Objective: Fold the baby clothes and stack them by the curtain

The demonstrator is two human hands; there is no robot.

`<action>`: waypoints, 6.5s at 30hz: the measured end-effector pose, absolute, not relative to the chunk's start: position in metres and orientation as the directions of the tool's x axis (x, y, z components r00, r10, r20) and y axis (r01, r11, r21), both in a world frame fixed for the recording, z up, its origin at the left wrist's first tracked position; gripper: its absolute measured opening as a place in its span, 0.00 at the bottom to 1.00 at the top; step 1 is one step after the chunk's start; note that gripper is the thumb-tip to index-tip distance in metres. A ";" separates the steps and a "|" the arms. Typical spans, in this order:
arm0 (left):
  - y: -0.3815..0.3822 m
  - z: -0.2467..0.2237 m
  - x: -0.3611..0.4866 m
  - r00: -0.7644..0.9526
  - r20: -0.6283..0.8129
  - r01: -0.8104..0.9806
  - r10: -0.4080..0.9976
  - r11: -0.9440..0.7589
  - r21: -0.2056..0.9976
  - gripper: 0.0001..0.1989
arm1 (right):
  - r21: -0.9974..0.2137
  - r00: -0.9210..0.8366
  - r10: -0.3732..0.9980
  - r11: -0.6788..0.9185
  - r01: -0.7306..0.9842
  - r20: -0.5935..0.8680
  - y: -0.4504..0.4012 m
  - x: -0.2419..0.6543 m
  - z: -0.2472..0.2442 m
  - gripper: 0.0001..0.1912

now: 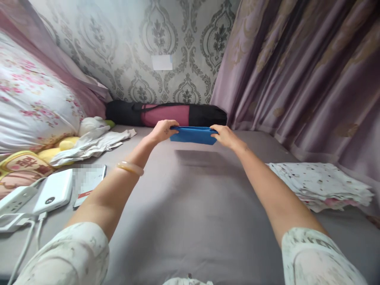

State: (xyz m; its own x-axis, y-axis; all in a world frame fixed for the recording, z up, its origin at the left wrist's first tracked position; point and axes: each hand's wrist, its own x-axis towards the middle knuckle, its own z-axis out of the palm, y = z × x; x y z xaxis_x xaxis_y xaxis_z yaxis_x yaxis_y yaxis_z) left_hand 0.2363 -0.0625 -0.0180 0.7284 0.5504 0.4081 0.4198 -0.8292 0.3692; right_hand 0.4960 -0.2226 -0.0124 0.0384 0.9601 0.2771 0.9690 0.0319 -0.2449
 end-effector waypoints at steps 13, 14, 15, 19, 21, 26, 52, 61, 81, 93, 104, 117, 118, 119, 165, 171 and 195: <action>-0.150 -0.126 0.185 0.909 0.254 0.324 0.330 -0.944 0.069 0.18 | -0.020 -0.139 0.976 0.145 0.989 0.167 -0.303 0.455 -0.130 0.25; -0.153 -0.127 0.183 0.913 0.238 0.322 0.330 -0.944 0.072 0.18 | -0.026 -0.140 0.979 0.145 0.989 0.148 -0.307 0.455 -0.130 0.27; -0.154 -0.128 0.180 0.918 0.222 0.319 0.328 -0.945 0.076 0.19 | -0.034 -0.140 0.982 0.146 0.989 0.129 -0.309 0.454 -0.130 0.29; -0.155 -0.132 0.170 0.931 0.167 0.310 0.324 -0.945 0.105 0.25 | -0.068 -0.150 0.986 0.155 0.986 0.072 -0.319 0.455 -0.127 0.35; -0.155 -0.131 0.168 0.922 0.158 0.333 0.353 -0.933 0.136 0.27 | -0.091 -0.138 0.989 0.143 0.986 0.052 -0.321 0.455 -0.125 0.35; -0.157 -0.116 0.189 0.827 0.124 0.500 0.549 -0.818 0.285 0.18 | -0.160 -0.032 0.999 0.034 0.987 0.018 -0.298 0.446 -0.115 0.25; -0.148 -0.129 0.268 0.708 -0.197 0.705 0.678 -0.697 0.132 0.35 | -0.146 0.171 0.960 -0.206 0.967 -0.222 -0.221 0.413 -0.126 0.29; -0.140 -0.149 0.285 0.691 0.126 0.709 0.712 -0.701 0.076 0.27 | -0.127 0.106 0.994 -0.102 0.987 0.021 -0.204 0.410 -0.142 0.30; -0.129 -0.165 0.292 0.674 0.092 0.730 0.733 -0.680 0.069 0.27 | -0.187 0.073 0.996 -0.080 0.979 -0.040 -0.194 0.409 -0.143 0.31; -0.132 -0.153 0.275 0.566 0.100 0.814 0.818 -0.574 0.089 0.32 | -0.167 0.212 0.977 -0.205 0.965 0.030 -0.207 0.423 -0.147 0.32; -0.132 -0.147 0.267 0.560 0.001 0.818 0.828 -0.553 0.156 0.33 | -0.190 0.221 0.974 -0.226 0.956 -0.046 -0.209 0.428 -0.145 0.32; -0.123 -0.158 0.245 0.527 -0.028 0.832 0.850 -0.508 0.224 0.36 | -0.214 0.354 0.933 -0.360 0.908 -0.069 -0.217 0.444 -0.153 0.35; -0.122 -0.157 0.244 0.528 -0.039 0.831 0.849 -0.506 0.230 0.36 | -0.220 0.350 0.933 -0.360 0.907 -0.084 -0.218 0.444 -0.151 0.35; -0.122 -0.156 0.242 0.525 -0.044 0.832 0.850 -0.501 0.239 0.36 | -0.227 0.349 0.932 -0.361 0.904 -0.095 -0.220 0.445 -0.148 0.35; -0.159 -0.161 0.221 0.567 0.235 0.720 0.790 -0.613 0.325 0.28 | -0.146 0.145 0.989 -0.148 0.978 -0.034 -0.188 0.373 -0.133 0.31; -0.154 -0.163 0.222 0.413 0.301 0.738 0.860 -0.509 0.443 0.26 | -0.205 0.146 0.988 -0.154 0.967 -0.055 -0.173 0.366 -0.150 0.33; -0.146 -0.159 0.217 0.079 0.284 0.591 0.956 -0.274 0.758 0.27 | -0.169 -0.017 0.997 0.003 0.986 -0.080 -0.149 0.313 -0.136 0.32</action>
State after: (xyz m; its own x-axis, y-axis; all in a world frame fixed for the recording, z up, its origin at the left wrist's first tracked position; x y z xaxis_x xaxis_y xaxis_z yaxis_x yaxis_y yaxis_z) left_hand 0.2171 -0.1458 -0.1590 0.0786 0.9555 0.2843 0.5912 -0.2743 0.7585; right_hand 0.3133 -0.1488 -0.1364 -0.0168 0.9966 -0.0801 0.9856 0.0030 -0.1693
